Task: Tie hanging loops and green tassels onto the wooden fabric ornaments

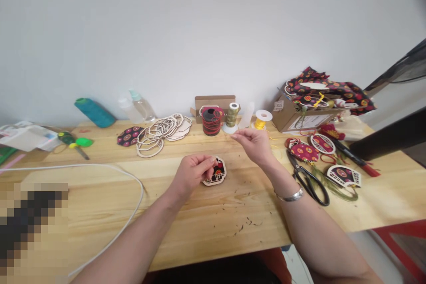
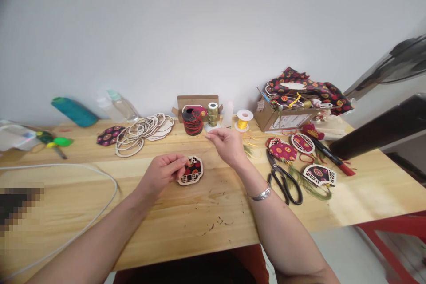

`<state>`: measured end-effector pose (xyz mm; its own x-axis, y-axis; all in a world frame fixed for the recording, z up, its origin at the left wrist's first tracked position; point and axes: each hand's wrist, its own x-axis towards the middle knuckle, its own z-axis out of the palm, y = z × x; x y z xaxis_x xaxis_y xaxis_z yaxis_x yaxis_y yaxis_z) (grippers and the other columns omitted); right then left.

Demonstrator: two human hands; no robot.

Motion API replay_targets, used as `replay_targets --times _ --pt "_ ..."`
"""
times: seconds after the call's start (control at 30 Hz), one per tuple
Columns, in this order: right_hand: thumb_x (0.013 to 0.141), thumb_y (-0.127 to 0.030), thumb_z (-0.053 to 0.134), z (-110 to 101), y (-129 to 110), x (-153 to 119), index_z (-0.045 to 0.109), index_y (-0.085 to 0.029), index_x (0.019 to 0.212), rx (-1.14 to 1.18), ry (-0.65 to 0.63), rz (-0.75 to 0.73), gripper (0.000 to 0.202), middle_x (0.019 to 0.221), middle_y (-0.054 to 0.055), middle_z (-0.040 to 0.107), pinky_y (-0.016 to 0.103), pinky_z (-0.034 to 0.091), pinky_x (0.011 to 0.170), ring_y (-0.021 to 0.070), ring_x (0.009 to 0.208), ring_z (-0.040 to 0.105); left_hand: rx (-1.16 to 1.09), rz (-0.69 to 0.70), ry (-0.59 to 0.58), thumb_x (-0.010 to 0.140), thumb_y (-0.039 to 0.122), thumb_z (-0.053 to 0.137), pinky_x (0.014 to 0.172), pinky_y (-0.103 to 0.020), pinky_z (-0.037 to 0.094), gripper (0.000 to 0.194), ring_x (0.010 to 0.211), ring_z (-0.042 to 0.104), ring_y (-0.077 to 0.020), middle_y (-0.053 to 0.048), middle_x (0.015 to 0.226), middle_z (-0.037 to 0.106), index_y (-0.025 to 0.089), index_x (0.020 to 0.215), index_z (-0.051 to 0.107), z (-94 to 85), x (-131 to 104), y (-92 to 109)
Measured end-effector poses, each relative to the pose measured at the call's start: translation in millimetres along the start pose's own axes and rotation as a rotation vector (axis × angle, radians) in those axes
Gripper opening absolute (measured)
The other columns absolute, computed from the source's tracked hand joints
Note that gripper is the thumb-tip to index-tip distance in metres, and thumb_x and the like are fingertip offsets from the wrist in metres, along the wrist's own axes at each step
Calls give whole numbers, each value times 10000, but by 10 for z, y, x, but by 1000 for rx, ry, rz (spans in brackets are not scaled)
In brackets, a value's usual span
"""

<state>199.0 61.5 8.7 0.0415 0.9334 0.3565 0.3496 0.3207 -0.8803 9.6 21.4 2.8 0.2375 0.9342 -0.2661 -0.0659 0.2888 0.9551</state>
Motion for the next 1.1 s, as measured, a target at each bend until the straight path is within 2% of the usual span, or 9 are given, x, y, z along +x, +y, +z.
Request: replay_targets --times 0.13,0.23,0.37,0.53,0.67,0.9,1.1 --pt "712 -296 640 -97 -4 47 707 -149 706 -6 243 34 162 579 -1 635 236 415 528 108 521 510 -37 5 60 654 367 689 380 -177 218 250 365 370 -45 6 451 571 125 643 628 -9 16 1" --pt "696 -289 658 -180 -14 76 714 -143 719 -6 414 44 158 605 6 654 246 444 565 119 559 545 -56 3 76 650 376 688 373 -175 185 268 345 328 -30 6 447 563 123 622 604 -6 17 13" --pt "691 -293 671 -276 -72 92 722 -142 740 -20 552 12 168 653 14 672 252 462 592 126 591 570 -46 12 69 660 399 672 376 -175 167 299 345 306 -29 33 419 500 131 587 559 6 10 32" --pt "692 -270 677 -407 -306 126 718 -134 729 -72 656 -26 147 600 1 646 237 447 532 109 528 545 -46 20 57 677 406 646 390 -171 197 304 374 335 -45 56 413 442 147 580 522 11 -1 33" --pt "700 -258 673 -496 -415 195 711 -140 717 -135 710 -119 125 595 -4 636 245 457 550 110 546 548 -52 26 54 696 419 622 388 -176 190 314 369 319 -46 58 413 428 153 577 506 11 -11 35" --pt "706 -290 664 -598 -232 248 708 -141 725 -133 777 -130 156 579 -19 592 243 434 522 100 517 503 -44 62 31 743 409 582 391 -189 169 348 367 290 -45 66 412 383 168 533 446 -18 1 10" --pt "672 -274 673 -720 -90 266 695 -136 694 -85 861 -99 141 580 -13 603 276 469 583 119 546 527 -52 76 62 744 423 577 390 -188 169 366 364 283 -44 65 408 373 169 521 438 -23 14 3"
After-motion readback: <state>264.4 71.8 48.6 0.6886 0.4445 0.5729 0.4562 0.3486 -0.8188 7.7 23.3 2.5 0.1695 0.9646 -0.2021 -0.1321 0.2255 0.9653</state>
